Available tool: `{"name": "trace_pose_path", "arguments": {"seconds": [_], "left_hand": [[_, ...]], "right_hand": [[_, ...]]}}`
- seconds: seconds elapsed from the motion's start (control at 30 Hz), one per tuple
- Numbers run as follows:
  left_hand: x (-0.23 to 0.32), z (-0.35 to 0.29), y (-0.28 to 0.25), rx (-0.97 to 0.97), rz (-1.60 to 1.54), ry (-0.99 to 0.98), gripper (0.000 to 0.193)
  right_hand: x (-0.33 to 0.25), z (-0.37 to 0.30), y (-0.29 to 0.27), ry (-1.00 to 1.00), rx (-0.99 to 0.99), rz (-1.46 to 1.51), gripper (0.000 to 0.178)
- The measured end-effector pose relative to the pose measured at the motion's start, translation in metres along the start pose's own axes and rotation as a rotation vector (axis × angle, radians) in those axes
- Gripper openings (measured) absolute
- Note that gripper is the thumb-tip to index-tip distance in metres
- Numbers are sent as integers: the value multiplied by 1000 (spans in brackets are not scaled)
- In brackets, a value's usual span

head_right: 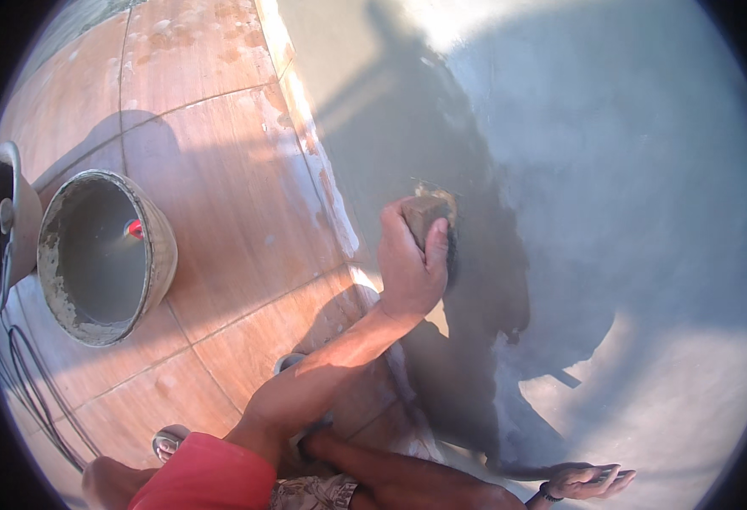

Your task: The person sits on a tiled floor and uses a sponge to apply and smooth a wet plaster-like substance onto a vertical wall. They repeatedly dip the sponge into a bucket of water to clean it and then continue smoothing the wall surface.

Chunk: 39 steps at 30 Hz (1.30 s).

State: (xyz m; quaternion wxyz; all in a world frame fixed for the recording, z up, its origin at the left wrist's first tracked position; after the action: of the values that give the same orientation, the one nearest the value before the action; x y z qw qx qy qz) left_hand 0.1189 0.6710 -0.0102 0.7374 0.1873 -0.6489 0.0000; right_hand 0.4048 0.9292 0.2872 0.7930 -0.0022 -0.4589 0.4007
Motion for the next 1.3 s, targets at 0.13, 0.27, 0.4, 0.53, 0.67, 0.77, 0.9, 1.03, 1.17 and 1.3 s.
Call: {"name": "trace_pose_path", "arguments": {"seconds": [0.13, 0.27, 0.4, 0.53, 0.67, 0.77, 0.9, 1.03, 1.17, 1.3], "left_hand": [[29, -84, 30, -183, 31, 264, 46], [-39, -58, -3, -19, -53, -88, 45], [12, 7, 1, -16, -66, -17, 43], [41, -43, 17, -139, 87, 348, 39], [-23, -7, -10, -71, -21, -42, 44], [-12, 82, -41, 36, 13, -213, 44], [32, 52, -19, -1, 69, 134, 36], [8, 34, -21, -45, 13, 98, 38], [9, 124, -61, 19, 40, -125, 37], [50, 91, -32, -54, 59, 173, 40]], "right_hand": [[-10, 4, -4, -16, -1, -35, 50], [-13, 11, -4, -49, -8, -84, 51], [-3, 6, -9, -13, 5, -43, 52], [-20, 10, -4, -22, 0, -48, 50], [-16, 8, -8, -166, 74, -120, 40], [-28, 13, -6, -86, 69, -65, 41], [-34, 18, -21, -83, 63, -121, 43], [-35, 27, -23, -108, 84, -68, 43], [-29, 23, -18, -104, 68, -25, 43], [-4, 3, -23, -185, 72, -121, 43]]}}
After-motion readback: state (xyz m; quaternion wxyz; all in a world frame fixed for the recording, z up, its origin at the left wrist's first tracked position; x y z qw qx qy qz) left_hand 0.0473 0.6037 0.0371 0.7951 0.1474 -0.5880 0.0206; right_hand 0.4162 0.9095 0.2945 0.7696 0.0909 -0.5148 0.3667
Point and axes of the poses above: each hand's wrist, its own z-axis towards the middle knuckle, its own y-axis out of the palm, x = y × z, the point moved 5 cm from there along z, towards the middle knuckle, and after that the axes turned 13 degrees about -x, right-handed, at the moved point
